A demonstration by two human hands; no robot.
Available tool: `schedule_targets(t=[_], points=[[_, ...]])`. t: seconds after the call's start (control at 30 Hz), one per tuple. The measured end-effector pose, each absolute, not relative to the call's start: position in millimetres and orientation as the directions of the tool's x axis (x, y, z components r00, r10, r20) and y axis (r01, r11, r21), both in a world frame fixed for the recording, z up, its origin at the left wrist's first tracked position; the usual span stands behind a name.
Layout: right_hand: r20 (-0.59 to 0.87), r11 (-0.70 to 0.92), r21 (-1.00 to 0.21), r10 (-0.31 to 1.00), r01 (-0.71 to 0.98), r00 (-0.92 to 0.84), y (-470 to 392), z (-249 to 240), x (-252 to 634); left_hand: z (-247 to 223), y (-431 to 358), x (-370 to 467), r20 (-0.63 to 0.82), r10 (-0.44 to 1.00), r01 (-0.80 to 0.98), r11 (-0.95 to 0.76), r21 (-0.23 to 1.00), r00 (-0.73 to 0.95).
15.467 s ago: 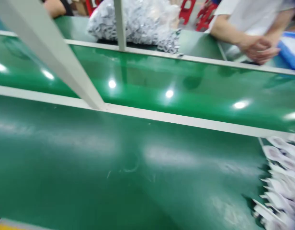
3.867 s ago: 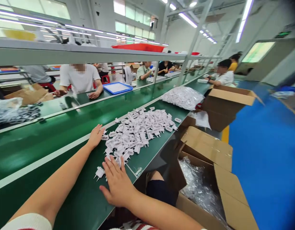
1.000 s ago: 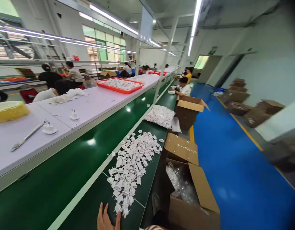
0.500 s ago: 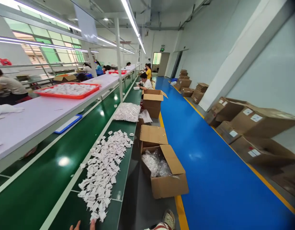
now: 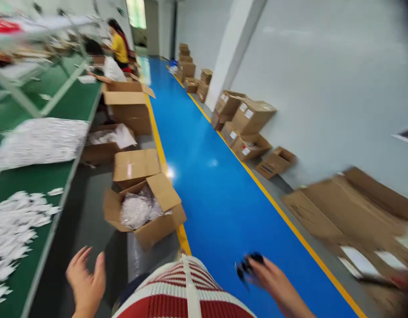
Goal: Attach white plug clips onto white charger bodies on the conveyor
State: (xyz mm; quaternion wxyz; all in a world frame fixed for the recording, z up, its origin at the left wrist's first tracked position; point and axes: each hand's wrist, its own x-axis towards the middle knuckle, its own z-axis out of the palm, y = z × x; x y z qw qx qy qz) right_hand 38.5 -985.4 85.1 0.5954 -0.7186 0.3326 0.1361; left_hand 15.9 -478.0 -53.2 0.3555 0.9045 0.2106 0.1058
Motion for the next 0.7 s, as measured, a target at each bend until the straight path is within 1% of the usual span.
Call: schedule_targets(t=[0.03, 0.07, 0.1, 0.13, 0.17, 0.2, 0.23, 0.27, 0.3, 0.43, 0.5, 0.53, 0.57, 0.6, 0.63, 0.67, 0.7], points=[[-0.604, 0.043, -0.786, -0.268, -0.617, 0.751, -989, 93, 53, -49, -521, 56, 0.0, 0.463, 0.272, -0.52, 0.81, 0.886], [-0.589, 0.195, -0.806, -0.19, -0.558, 0.785, -988, 98, 72, -43, -567, 92, -0.142, 0.305, 0.252, -0.359, 0.899, 0.942], [-0.537, 0.287, -0.828, -0.161, -0.481, 0.828, -985, 101, 95, -34, -611, 124, -0.258, 0.09, 0.271, -0.199, 0.942, 0.962], [-0.496, 0.368, -0.834, -0.173, -0.411, 0.851, -979, 102, 118, -22, -652, 151, -0.334, -0.118, 0.331, -0.043, 0.943, 0.935], [-0.468, 0.442, -0.823, -0.173, -0.357, 0.867, -972, 101, 141, -10, -688, 173, -0.359, -0.3, 0.411, 0.131, 0.902, 0.884], [-0.45, 0.5, -0.806, -0.171, -0.316, 0.877, -965, 99, 161, 3, -718, 192, -0.349, -0.464, 0.508, 0.279, 0.815, 0.814], [-0.44, 0.54, -0.788, -0.156, -0.296, 0.885, -959, 97, 178, 16, -742, 208, -0.309, -0.573, 0.58, 0.379, 0.722, 0.759], [-0.437, 0.569, -0.77, -0.14, -0.289, 0.889, -955, 95, 192, 27, -759, 223, -0.277, -0.622, 0.623, 0.449, 0.64, 0.732], [-0.441, 0.586, -0.755, -0.125, -0.293, 0.889, -953, 92, 204, 37, -772, 236, -0.263, -0.629, 0.639, 0.497, 0.587, 0.732], [-0.478, 0.578, -0.734, -0.067, -0.357, 0.876, -970, 82, 246, 54, -795, 290, -0.3, -0.534, 0.605, 0.605, 0.518, 0.791], [-0.471, 0.518, -0.77, -0.068, -0.373, 0.879, -985, 77, 278, 52, -800, 323, -0.301, -0.531, 0.608, 0.644, 0.464, 0.792], [-0.446, 0.446, -0.818, -0.097, -0.362, 0.89, -991, 75, 299, 50, -802, 341, -0.298, -0.533, 0.61, 0.661, 0.438, 0.792], [-0.394, 0.335, -0.883, -0.143, -0.33, 0.908, -996, 73, 321, 48, -805, 361, -0.295, -0.527, 0.603, 0.677, 0.421, 0.797], [-0.302, 0.179, -0.946, -0.191, -0.27, 0.934, -999, 72, 346, 46, -807, 381, -0.292, -0.513, 0.59, 0.695, 0.411, 0.807], [-0.178, -0.011, -0.983, -0.209, -0.184, 0.962, -1000, 72, 373, 44, -809, 403, -0.293, -0.495, 0.575, 0.71, 0.405, 0.818], [-0.043, -0.205, -0.976, -0.172, -0.078, 0.984, -1000, 71, 402, 42, -811, 424, -0.3, -0.472, 0.559, 0.725, 0.403, 0.829], [0.071, -0.368, -0.929, -0.079, 0.037, 0.994, -998, 71, 431, 40, -813, 446, -0.313, -0.447, 0.544, 0.737, 0.401, 0.838]])
